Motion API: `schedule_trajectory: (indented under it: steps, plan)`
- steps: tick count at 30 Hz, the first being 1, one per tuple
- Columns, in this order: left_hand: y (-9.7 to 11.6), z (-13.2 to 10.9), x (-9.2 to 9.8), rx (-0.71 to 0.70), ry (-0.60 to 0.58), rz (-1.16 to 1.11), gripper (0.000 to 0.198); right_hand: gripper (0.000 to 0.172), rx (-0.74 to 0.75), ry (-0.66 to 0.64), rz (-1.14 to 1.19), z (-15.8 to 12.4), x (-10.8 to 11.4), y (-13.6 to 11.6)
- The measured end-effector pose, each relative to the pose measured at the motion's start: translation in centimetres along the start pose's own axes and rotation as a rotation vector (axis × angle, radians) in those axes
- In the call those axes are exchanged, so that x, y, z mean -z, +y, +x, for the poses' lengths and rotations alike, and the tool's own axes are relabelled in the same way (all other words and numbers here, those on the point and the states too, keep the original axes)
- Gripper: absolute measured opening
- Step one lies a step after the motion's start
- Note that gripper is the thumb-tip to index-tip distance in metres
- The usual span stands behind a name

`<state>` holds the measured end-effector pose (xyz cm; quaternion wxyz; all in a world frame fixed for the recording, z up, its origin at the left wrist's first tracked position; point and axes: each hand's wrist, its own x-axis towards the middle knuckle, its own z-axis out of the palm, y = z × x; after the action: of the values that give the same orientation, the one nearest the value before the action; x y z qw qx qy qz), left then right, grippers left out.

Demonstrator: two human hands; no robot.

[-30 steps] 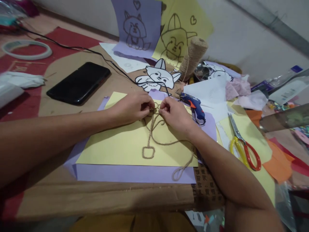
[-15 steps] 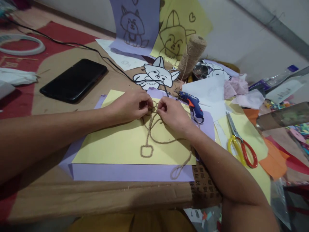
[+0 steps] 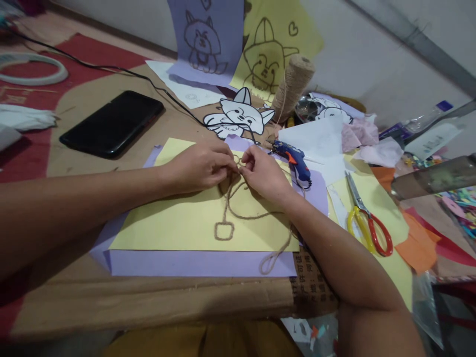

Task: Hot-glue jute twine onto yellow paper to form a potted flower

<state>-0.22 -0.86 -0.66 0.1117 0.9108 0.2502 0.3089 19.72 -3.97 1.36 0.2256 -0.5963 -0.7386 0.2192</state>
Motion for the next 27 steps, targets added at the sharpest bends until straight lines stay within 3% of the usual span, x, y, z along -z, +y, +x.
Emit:
schedule_trajectory:
  steps: [15,22,27]
  plan:
    - [0.2,0.0,0.0,-0.023,-0.092,0.105,0.034,0.024,-0.116,0.004,0.264,1.2,-0.3,0.5]
    - [0.3,-0.1,0.3,0.005,-0.093,0.039,0.036,0.005,-0.251,0.157,0.498,0.6,0.1,0.5]
    - [0.1,-0.2,0.4,-0.004,-0.085,0.015,0.037,0.018,-0.059,0.137,0.270,-1.4,0.8,1.4]
